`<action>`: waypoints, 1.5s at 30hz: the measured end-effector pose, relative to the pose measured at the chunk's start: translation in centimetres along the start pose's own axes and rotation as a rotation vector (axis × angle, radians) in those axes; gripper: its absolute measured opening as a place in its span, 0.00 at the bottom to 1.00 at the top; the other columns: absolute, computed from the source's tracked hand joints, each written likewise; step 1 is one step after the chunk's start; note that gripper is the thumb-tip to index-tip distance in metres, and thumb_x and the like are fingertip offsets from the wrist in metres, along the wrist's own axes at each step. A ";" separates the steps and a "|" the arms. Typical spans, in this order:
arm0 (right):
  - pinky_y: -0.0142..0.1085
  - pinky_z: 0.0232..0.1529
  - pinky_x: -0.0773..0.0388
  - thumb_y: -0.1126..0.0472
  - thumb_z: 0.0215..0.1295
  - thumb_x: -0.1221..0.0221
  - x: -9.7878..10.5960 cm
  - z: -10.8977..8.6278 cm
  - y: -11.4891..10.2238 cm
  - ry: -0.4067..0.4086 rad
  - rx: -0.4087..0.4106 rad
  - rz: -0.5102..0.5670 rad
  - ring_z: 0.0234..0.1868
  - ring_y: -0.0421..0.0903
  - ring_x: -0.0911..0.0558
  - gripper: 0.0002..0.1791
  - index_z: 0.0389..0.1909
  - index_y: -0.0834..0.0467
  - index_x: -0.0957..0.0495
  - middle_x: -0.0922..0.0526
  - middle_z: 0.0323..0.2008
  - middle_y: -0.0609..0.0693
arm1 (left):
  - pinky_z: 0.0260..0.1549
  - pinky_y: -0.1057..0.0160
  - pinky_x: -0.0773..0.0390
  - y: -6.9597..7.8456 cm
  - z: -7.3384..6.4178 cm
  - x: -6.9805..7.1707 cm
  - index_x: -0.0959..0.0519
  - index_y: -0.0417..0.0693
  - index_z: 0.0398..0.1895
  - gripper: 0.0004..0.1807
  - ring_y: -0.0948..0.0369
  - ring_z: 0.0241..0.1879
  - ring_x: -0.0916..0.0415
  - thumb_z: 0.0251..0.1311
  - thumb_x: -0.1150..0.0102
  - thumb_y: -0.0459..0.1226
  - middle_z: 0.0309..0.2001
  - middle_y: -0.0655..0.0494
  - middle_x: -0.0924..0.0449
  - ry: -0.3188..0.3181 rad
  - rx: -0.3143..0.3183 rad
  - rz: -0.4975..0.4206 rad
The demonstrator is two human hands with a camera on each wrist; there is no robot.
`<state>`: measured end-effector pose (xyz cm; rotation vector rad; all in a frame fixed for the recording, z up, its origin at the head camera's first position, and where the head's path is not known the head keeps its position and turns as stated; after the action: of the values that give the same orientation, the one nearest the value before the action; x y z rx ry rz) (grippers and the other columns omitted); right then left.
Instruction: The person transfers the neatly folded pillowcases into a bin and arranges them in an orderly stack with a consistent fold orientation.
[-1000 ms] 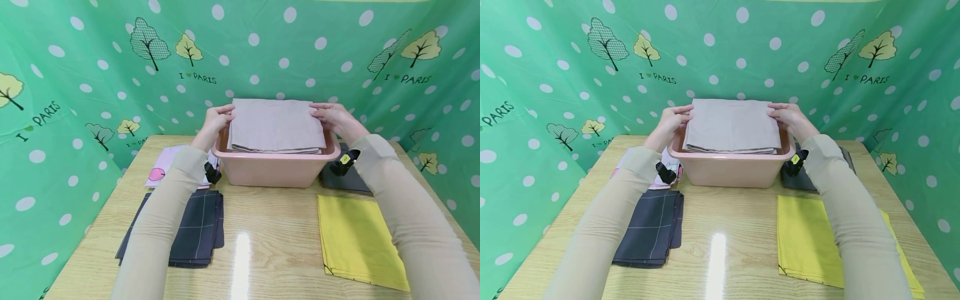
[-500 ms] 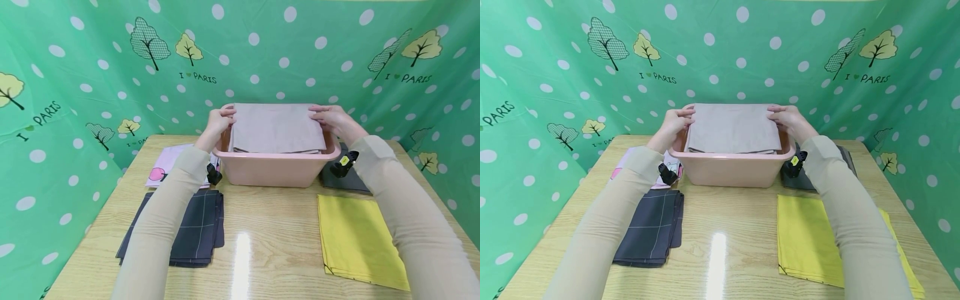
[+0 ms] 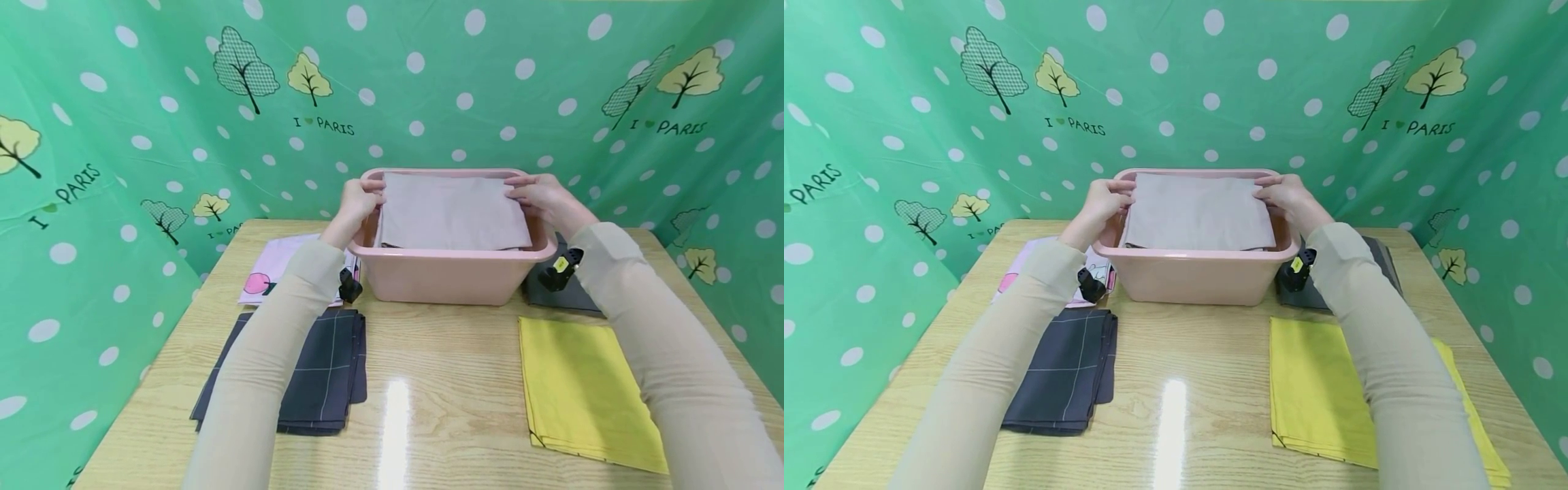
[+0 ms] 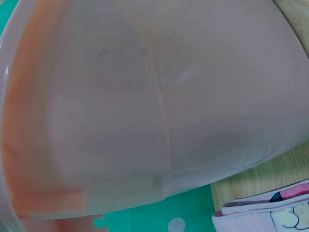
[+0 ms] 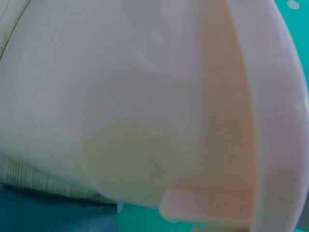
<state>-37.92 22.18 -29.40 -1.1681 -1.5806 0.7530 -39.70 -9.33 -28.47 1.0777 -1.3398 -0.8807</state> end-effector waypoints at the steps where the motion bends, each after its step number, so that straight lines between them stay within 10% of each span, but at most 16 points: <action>1: 0.34 0.48 0.28 0.59 0.61 0.47 0.0 -0.1 -0.2 -0.003 0.017 -0.007 0.39 0.41 0.25 0.26 0.61 0.56 0.37 0.31 0.51 0.53 | 0.37 0.63 0.23 0.2 -0.1 0.1 0.25 0.40 0.49 0.18 0.61 0.30 0.25 0.54 0.49 0.24 0.45 0.44 0.24 0.004 -0.015 -0.010; 9: 0.34 0.37 0.23 0.61 0.61 0.48 -0.2 -1.7 -1.7 -0.050 0.177 0.043 0.28 0.38 0.20 0.26 0.60 0.63 0.39 0.24 0.40 0.54 | 0.25 0.69 0.23 2.0 -1.5 0.4 0.25 0.38 0.48 0.17 0.57 0.26 0.23 0.55 0.51 0.25 0.44 0.41 0.24 -0.006 -0.166 0.006; 29: 0.33 0.32 0.22 0.57 0.58 0.43 -0.9 -7.0 -2.7 -0.056 0.516 -0.107 0.29 0.38 0.20 0.18 0.48 0.59 0.27 0.19 0.34 0.40 | 0.29 0.64 0.22 4.4 -7.3 -2.3 0.24 0.36 0.46 0.14 0.48 0.33 0.24 0.55 0.47 0.28 0.41 0.40 0.23 -0.133 -0.410 -0.066; 45: 0.31 0.29 0.23 0.59 0.60 0.45 -0.3 -11.1 -1.4 -0.046 0.579 -0.230 0.31 0.40 0.21 0.17 0.49 0.60 0.27 0.21 0.33 0.38 | 0.28 0.62 0.23 4.9 -11.8 -4.4 0.24 0.35 0.45 0.14 0.54 0.29 0.25 0.53 0.48 0.26 0.39 0.42 0.21 -0.206 -0.544 -0.125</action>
<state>-27.89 20.62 -24.73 -0.5422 -1.3700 0.9997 -28.75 -2.63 -24.33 0.6610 -1.1063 -1.3825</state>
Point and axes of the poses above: each hand's wrist, its own z-axis towards the middle knuckle, its own x-axis out of the back of the hand, y = z × x, the point moved 10 cm from there along z, towards the middle knuckle
